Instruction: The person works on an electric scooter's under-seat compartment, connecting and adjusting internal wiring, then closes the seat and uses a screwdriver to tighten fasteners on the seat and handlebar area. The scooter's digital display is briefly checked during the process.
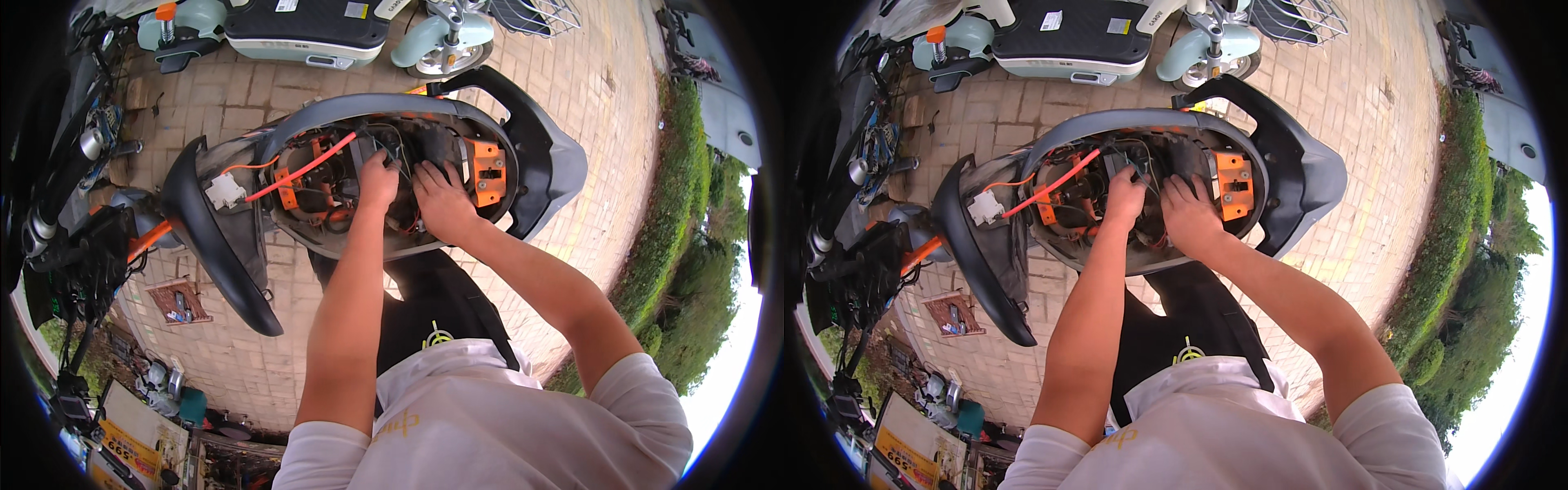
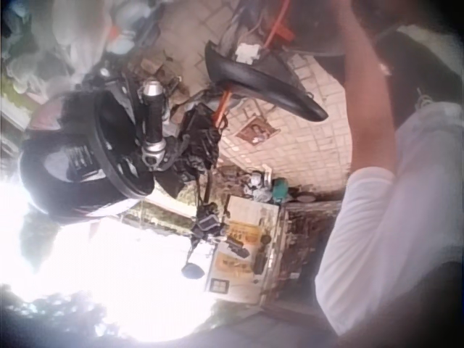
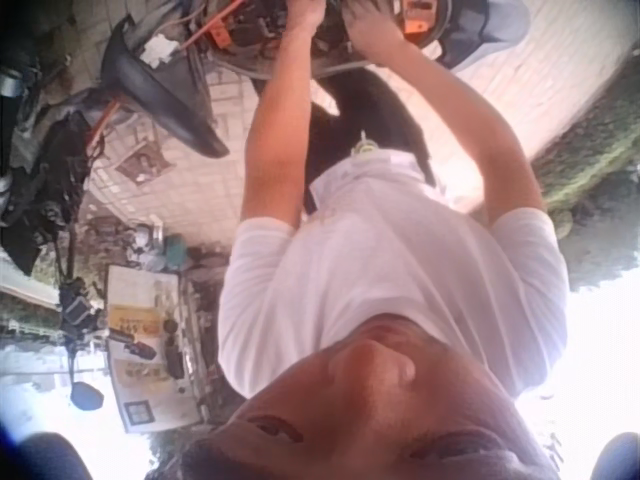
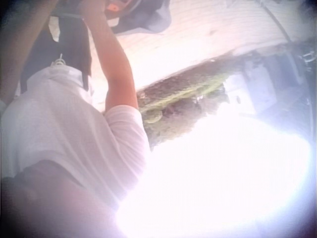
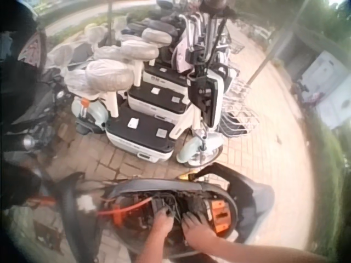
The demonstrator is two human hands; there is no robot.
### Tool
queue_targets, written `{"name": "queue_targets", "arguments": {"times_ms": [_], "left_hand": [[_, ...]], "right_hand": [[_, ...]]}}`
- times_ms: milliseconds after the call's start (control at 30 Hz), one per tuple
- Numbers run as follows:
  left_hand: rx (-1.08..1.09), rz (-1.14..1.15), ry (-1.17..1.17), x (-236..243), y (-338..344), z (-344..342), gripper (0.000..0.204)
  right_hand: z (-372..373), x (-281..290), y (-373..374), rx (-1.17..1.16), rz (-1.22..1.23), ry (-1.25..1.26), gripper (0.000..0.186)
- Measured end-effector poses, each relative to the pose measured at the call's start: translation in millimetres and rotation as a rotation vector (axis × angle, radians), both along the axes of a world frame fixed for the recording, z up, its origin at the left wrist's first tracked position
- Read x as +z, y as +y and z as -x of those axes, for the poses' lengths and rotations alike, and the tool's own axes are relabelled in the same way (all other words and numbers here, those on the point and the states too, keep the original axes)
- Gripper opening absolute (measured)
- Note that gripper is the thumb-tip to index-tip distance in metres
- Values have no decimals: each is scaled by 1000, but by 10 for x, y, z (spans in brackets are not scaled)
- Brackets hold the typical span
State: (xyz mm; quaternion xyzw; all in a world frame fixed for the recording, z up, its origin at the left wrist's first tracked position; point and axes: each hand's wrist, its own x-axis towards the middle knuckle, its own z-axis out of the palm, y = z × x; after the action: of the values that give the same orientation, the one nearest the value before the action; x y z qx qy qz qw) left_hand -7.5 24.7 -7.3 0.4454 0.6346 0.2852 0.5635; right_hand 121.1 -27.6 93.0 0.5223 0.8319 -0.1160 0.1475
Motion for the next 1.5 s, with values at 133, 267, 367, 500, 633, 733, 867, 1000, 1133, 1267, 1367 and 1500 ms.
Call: {"name": "queue_targets", "arguments": {"times_ms": [133, 267, 367, 500, 633, 733, 867, 1000, 1133, 1267, 1367, 1500], "left_hand": [[-235, 134, 129, -33, 149, 83, 22], [-95, 37, 148, -35, 183, 41, 31], [-26, 125, 41, -50, 204, 37, 42], [9, 260, -131, -152, 276, 54, 50], [65, 175, -98, -179, 238, -4, 51], [-99, 9, 251, -45, 214, -19, 51], [-321, 80, 501, 85, 337, 88, 44], [-379, 135, 535, -39, 391, 98, 43], [-379, 156, 296, 1, 351, 209, 34], [-395, 193, -26, 594, -87, 856, 28], [-759, 348, 516, 923, -499, 1349, 24], [-778, 392, 541, 675, -538, 1213, 51]], "right_hand": [[62, 8, -23, -34, 14, 6, 53], [73, 33, -44, -32, 86, -1, 51], [83, 33, -62, -9, 133, -52, 50], [116, 28, -28, -22, 186, -96, 48], [136, 110, 70, 45, 235, -180, 49], [168, 230, 137, 22, 211, -138, 49], [257, 291, 195, 96, 168, -37, 46], [213, 153, 305, 235, 316, -137, 44], [43, 6, 376, 241, 435, -203, 45], [-31, 14, 377, 301, 469, -235, 46], [-14, 62, 408, 370, 490, -283, 49], [54, 107, 489, 177, 636, -142, 50]]}}
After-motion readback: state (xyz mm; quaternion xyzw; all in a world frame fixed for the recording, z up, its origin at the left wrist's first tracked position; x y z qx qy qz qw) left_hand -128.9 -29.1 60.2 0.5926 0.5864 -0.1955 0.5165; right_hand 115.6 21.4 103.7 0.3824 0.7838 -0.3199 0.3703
